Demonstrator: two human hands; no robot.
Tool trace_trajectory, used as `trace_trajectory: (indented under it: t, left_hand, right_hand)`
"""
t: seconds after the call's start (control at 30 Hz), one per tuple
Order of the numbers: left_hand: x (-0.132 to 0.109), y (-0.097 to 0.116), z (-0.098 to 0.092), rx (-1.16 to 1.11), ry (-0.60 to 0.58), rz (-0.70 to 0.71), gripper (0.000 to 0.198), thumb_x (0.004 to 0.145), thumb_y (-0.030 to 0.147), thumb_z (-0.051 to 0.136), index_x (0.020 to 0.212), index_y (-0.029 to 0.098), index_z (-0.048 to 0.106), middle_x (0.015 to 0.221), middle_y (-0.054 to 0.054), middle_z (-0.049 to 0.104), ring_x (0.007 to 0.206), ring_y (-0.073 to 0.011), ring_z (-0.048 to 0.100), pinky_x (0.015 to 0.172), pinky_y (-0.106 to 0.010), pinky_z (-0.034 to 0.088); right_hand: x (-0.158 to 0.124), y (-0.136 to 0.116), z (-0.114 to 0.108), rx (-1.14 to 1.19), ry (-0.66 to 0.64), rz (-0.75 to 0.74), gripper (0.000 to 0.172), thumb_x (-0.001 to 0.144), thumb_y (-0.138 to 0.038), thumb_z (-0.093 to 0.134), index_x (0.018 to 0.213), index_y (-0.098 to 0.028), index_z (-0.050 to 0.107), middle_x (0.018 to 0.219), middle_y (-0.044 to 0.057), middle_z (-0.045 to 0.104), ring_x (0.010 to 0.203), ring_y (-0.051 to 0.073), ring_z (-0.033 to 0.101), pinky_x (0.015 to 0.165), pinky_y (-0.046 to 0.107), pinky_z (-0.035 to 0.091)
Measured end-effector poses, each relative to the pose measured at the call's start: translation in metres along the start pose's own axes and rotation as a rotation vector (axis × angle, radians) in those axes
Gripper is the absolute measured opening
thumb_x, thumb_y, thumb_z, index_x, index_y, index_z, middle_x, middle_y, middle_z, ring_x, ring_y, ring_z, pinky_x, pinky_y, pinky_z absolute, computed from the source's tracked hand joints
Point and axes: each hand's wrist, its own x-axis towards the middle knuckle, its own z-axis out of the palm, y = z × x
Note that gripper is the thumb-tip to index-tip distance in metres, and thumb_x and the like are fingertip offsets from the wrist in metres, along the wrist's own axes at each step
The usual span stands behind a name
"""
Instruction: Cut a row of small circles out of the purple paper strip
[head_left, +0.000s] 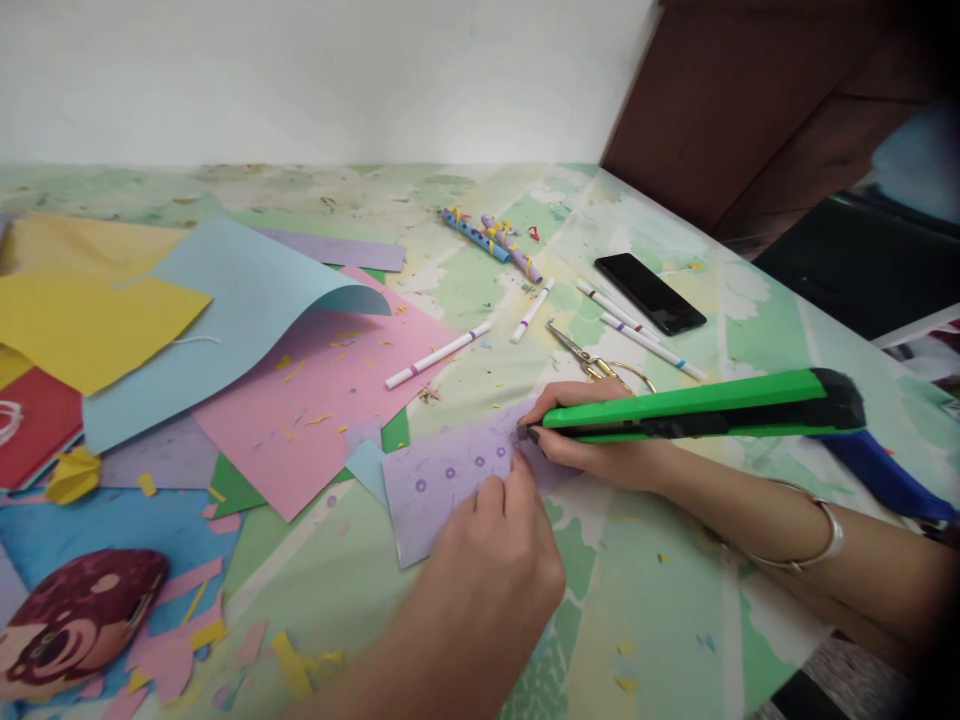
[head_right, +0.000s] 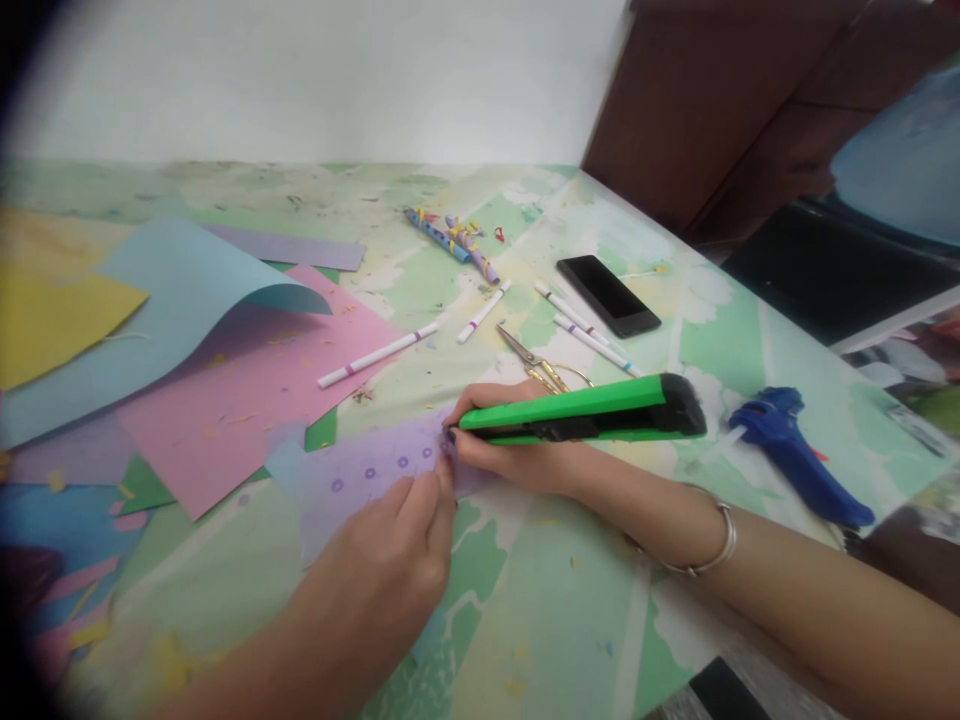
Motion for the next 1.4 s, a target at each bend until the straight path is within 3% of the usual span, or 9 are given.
trace_trajectory:
  t: [0.5,0.63,0.9,1.27,1.4]
  left_hand:
    - [0.0,0.0,0.001,-0.034,0.025,-0.019,0.045,0.061,0.003,0.051,0.102,0.003,0.071,0.064,-0.008,0.06,0.057,-0.0187,0.055,0.043,-0.026,0.049]
    - [-0.001,0.0,0.001,-0.046,0.013,-0.014,0.044,0.06,0.003,0.05,0.099,0.002,0.071,0.065,-0.01,0.06,0.057,-0.0191,0.056,0.043,-0.026,0.048]
    - [0.009,0.003,0.001,-0.021,-0.011,-0.069,0.028,0.063,0.002,0.052,0.083,0.003,0.071,0.063,-0.009,0.059,0.051,-0.0166,0.055,0.037,-0.022,0.044]
    - [0.009,0.002,0.003,0.037,0.037,-0.067,0.035,0.068,0.0,0.045,0.09,0.003,0.071,0.062,-0.009,0.063,0.05,-0.0167,0.06,0.037,-0.02,0.046]
    - [0.01,0.002,0.003,0.031,0.026,-0.053,0.03,0.068,0.0,0.047,0.082,0.006,0.072,0.061,-0.009,0.062,0.05,-0.0172,0.059,0.035,-0.02,0.045]
  right_hand:
    - [-0.003,-0.002,0.003,-0.098,0.014,0.025,0.01,0.07,-0.02,0.061,0.075,-0.018,0.07,0.057,-0.002,0.064,0.051,0.009,0.054,0.052,0.019,0.043]
    - [-0.004,-0.003,0.005,-0.071,0.038,-0.011,0.009,0.07,-0.019,0.061,0.073,-0.018,0.069,0.058,-0.002,0.064,0.051,0.009,0.054,0.051,0.02,0.042]
    - [0.009,-0.002,-0.002,-0.047,-0.061,-0.059,0.011,0.073,-0.017,0.06,0.08,-0.017,0.068,0.071,-0.001,0.07,0.064,0.01,0.061,0.062,0.019,0.047]
    - [0.007,0.009,0.001,0.118,-0.022,-0.051,0.011,0.072,-0.013,0.06,0.081,-0.016,0.067,0.068,-0.003,0.067,0.059,0.008,0.058,0.054,0.014,0.046]
    - [0.006,0.007,0.0,0.102,-0.02,-0.047,0.012,0.073,-0.013,0.06,0.081,-0.016,0.068,0.068,-0.002,0.068,0.059,0.008,0.059,0.054,0.014,0.046]
